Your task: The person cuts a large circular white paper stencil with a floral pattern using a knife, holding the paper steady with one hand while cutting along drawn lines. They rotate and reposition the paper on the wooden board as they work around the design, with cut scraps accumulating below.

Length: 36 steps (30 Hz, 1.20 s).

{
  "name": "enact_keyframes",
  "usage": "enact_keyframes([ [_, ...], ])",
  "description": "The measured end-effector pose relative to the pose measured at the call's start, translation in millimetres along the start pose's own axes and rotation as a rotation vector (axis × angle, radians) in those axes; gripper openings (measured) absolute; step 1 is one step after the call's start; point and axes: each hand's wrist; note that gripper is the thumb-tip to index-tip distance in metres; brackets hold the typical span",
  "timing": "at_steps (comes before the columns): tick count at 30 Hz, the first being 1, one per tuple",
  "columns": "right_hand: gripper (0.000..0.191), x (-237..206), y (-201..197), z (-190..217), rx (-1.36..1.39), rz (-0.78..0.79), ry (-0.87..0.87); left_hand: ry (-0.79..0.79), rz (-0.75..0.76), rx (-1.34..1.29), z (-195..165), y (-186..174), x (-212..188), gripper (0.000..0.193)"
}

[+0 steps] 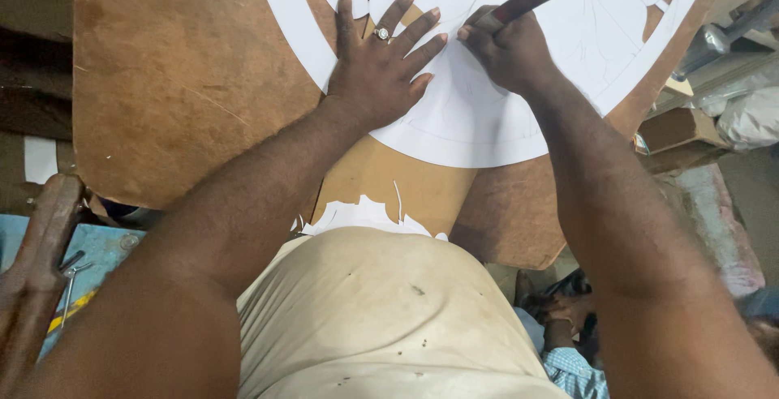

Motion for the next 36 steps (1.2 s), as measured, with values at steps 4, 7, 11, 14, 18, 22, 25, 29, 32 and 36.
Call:
enact_keyframes([
  [4,0.019,6,-4,3,-0.063,0.093,0.028,-0.005,0.011,-0.055,-1,-5,-2,0.055],
  [7,0.016,8,-8,7,-0.051,0.140,0.063,-0.001,-0.020,-0.015,-2,-10,-1,0.054],
  [11,0.016,8,-11,6,-0.023,0.137,0.037,-0.015,0.043,-0.053,-3,-17,2,0.055],
  [14,0.020,0,-8,2,0.023,0.073,0.053,-0.018,0.054,-0.049,-3,-18,4,0.056],
  [18,0.023,-30,8,1,0.118,0.050,0.238,-0.020,0.011,-0.034,0,-12,4,0.057],
  [22,0.020,-57,22,-2,0.069,0.075,0.145,-0.004,-0.039,-0.049,0,-5,-2,0.056],
  [25,0.019,-64,28,-6,0.070,0.054,0.149,-0.002,-0.031,-0.020,0,-4,-1,0.057],
  [29,0.020,-66,31,-11,0.031,0.039,0.041,-0.012,-0.009,-0.019,-1,-5,0,0.057],
  [32,0.019,-66,32,-12,0.034,0.044,0.070,-0.009,0.002,-0.002,0,-5,0,0.056],
  [36,0.017,-64,34,-9,-0.001,0.049,0.100,-0.011,0.009,-0.022,0,-4,-1,0.056],
])
Point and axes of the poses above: each hand's wrist, its own x-axis towards the middle knuckle, its own y-axis out of the palm, z = x × y, and after that the axes turned 5 degrees about -y, right-handed
